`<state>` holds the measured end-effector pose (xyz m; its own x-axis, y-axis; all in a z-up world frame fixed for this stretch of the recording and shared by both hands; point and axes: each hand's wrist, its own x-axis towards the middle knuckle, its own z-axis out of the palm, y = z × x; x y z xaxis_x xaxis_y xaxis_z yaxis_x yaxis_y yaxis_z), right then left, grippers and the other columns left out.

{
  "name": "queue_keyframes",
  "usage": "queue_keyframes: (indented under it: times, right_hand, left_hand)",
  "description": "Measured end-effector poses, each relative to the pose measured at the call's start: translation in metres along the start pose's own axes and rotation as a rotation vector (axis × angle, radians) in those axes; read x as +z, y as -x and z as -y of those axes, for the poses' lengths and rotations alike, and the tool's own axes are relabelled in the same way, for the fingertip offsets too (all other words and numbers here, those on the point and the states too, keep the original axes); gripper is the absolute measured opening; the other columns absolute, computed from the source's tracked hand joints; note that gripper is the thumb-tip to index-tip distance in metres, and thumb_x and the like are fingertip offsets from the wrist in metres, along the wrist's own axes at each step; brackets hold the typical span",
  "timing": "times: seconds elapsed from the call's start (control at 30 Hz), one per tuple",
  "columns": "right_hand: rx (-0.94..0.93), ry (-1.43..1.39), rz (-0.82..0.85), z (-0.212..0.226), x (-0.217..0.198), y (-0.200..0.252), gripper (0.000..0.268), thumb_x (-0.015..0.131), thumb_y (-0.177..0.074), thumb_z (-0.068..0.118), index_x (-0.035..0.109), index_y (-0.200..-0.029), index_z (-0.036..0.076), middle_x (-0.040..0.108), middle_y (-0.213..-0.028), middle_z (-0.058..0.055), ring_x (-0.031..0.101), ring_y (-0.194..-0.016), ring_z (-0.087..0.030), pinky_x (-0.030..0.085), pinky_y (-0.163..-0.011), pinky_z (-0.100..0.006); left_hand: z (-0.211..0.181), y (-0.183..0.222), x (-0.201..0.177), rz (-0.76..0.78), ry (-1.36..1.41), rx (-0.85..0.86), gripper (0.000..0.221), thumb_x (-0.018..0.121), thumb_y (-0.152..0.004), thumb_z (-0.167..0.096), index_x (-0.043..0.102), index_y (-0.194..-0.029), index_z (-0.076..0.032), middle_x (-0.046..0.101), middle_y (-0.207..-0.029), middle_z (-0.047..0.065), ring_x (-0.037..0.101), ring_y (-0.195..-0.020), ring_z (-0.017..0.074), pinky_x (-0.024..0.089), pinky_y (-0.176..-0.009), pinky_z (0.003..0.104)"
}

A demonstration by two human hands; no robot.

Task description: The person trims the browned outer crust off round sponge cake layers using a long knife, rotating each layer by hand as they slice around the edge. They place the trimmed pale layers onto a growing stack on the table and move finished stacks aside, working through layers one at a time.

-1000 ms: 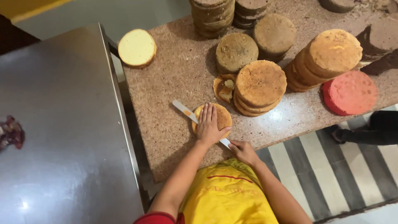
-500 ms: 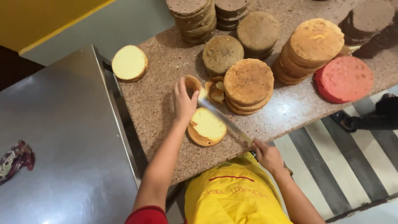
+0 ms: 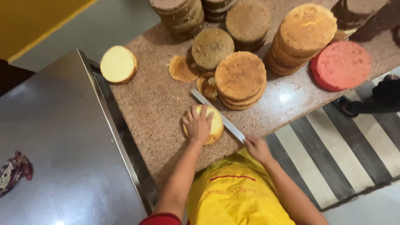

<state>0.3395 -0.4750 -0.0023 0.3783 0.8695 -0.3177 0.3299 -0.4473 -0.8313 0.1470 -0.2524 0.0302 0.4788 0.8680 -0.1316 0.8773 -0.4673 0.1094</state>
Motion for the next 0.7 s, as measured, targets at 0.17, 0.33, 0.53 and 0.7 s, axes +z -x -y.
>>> queue_keyframes:
  times: [0.17,0.33,0.53,0.7]
  right_hand:
    - [-0.153,0.159,0.008,-0.022,-0.02,0.025,0.027,0.064,-0.095,0.024,0.076,-0.113,0.008,0.074,-0.098,-0.022,0.072,-0.086,-0.038,0.057,-0.074,-0.042]
    - [-0.005,0.145,0.09,-0.003,0.016,0.006,0.03,0.063,-0.097,0.027,0.074,-0.117,0.008,0.075,-0.1,-0.021,0.073,-0.088,-0.038,0.056,-0.08,-0.042]
    - [0.081,0.128,0.215,0.077,-0.003,-0.048,0.028,0.06,-0.099,0.029,0.074,-0.117,0.012,0.076,-0.095,-0.018,0.072,-0.082,-0.033,0.054,-0.081,-0.041]
    - [0.05,0.232,0.145,-0.003,-0.028,0.009,0.03,0.062,-0.096,0.028,0.075,-0.119,0.014,0.076,-0.085,-0.019,0.074,-0.073,-0.03,0.057,-0.072,-0.04]
  left_hand:
    - [-0.008,0.005,0.0,-0.12,0.064,-0.168,0.055,0.039,-0.104,-0.062,0.052,-0.147,-0.029,0.039,-0.153,0.015,0.036,-0.144,0.036,0.029,-0.112,0.063]
    - [-0.025,-0.003,-0.003,-0.063,0.424,-0.675,0.049,0.053,-0.098,-0.059,0.054,-0.142,-0.035,0.03,-0.162,0.009,0.027,-0.151,0.0347,0.023,-0.121,0.061]
    - [-0.008,0.027,-0.095,0.215,0.076,-0.164,0.06,0.059,-0.095,-0.059,0.045,-0.15,-0.043,0.006,-0.174,0.014,-0.001,-0.158,0.0404,-0.002,-0.118,0.075]
    - [0.037,0.015,0.01,-0.203,0.084,0.154,0.057,0.054,-0.099,-0.06,0.053,-0.15,-0.035,0.015,-0.166,0.014,0.009,-0.151,0.0384,0.006,-0.12,0.068]
